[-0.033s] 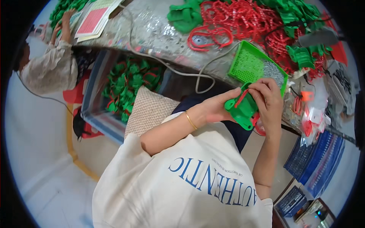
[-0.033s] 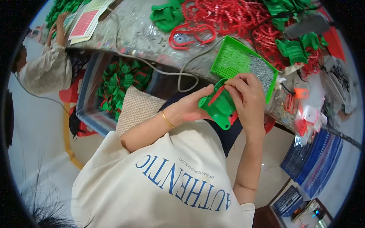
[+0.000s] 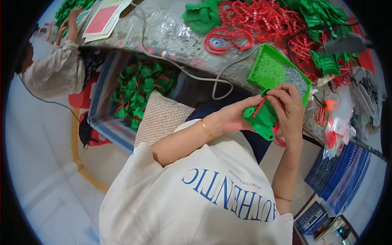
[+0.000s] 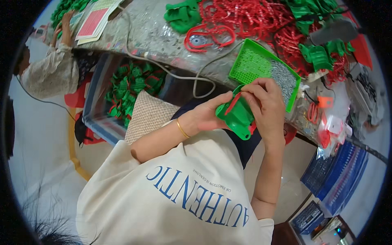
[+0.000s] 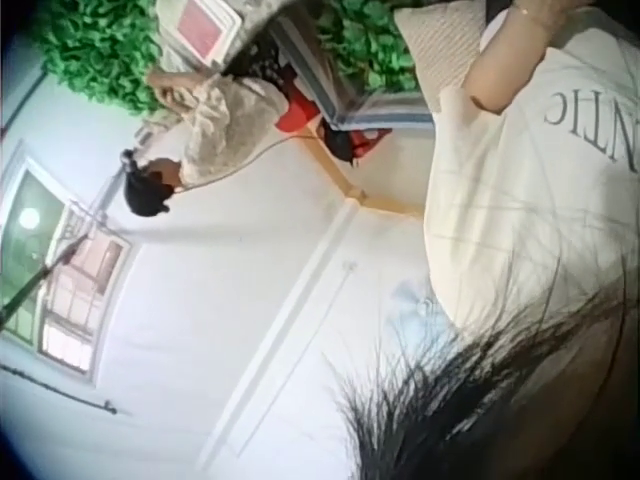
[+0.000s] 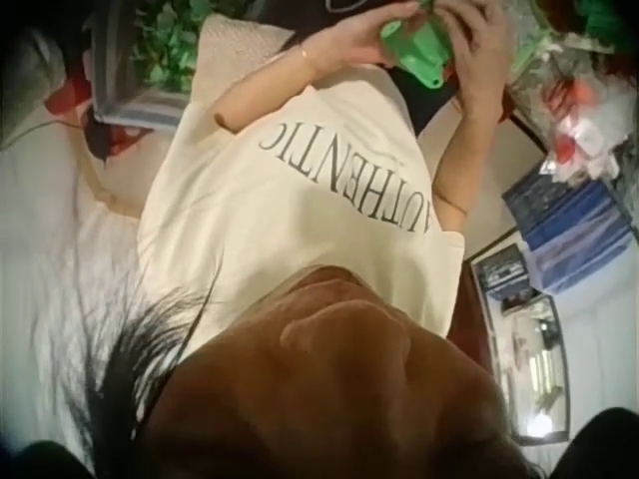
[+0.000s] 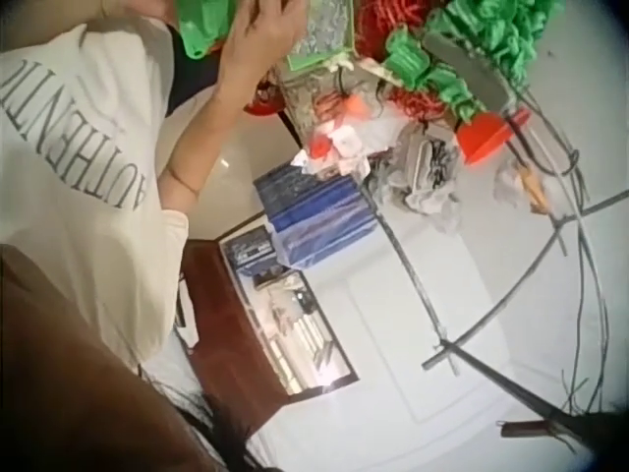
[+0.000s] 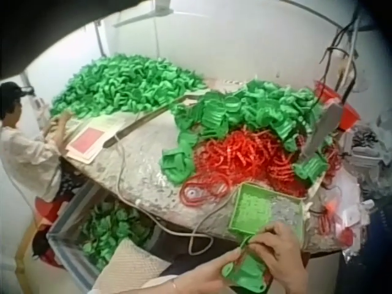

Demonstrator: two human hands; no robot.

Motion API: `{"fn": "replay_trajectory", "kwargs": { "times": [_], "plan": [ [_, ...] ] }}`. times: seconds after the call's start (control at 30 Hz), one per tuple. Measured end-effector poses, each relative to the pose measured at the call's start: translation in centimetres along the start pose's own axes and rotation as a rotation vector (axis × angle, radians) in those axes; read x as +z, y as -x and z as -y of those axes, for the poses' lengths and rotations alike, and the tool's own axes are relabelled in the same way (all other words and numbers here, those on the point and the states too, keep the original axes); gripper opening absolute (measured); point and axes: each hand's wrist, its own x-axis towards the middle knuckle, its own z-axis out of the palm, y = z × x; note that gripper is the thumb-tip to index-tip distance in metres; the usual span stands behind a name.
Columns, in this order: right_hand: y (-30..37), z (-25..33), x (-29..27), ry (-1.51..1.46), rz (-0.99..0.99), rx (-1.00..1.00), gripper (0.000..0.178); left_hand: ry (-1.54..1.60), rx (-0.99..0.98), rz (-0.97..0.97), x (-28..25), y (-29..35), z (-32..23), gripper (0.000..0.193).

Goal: Assembling plastic toy parts by joining green and red components and securing them with an electric screwdriver.

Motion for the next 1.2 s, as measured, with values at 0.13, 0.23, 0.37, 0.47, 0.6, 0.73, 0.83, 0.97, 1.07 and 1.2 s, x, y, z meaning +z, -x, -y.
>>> {"fn": "replay_trajectory", "kwargs": {
  "times": [0.13,0.23,0.37,0.47,0.6,0.73,0.83,0.97,1.07,1.2],
  "plan": [
    [-0.6,1.0,1.2,-0.118,-0.118,0.013,0.024,0.181,0.04,0.019,-0.4,0.2,-0.2,0.054],
    [0.1,1.3,0.7,-0.155,-0.23,0.156,0.025,0.224,0.037,0.052,-1.4,-0.1,-0.9,0.06],
    [1.8,-0.7,0.2,-0.248,-0.083,0.388,0.026,0.139,0.049,0.043,-1.3,-0.6,-1.7,0.066],
    [1.8,-0.3,0.6,-0.333,-0.148,0.463,0.024,0.072,0.072,0.02,-0.9,-1.1,-1.4,0.066],
    [2.3,-1.2,0.8,-0.388,-0.155,0.526,0.022,-0.137,0.139,-0.082,-0.4,-1.5,-0.7,0.074],
    [2.2,-1.0,1.0,-0.408,-0.165,0.582,0.016,-0.161,0.177,-0.038,-1.2,-1.6,-0.4,0.07],
    [2.0,-1.0,0.9,-0.529,-0.227,0.58,0.013,-0.188,0.25,0.016,-1.1,-1.7,-0.5,0.074],
    [2.0,-2.3,1.5,-0.63,-0.181,0.589,0.014,-0.269,0.291,0.022,-1.7,-1.8,-0.6,0.08],
    [2.1,-2.8,1.9,-0.637,-0.203,0.611,0.013,-0.215,0.373,-0.095,-0.5,-2.2,0.0,0.082],
    [2.2,-3.3,2.2,-0.633,-0.195,0.633,0.013,-0.285,0.335,-0.03,-1.1,-1.8,-0.5,0.083]
  ]
}}
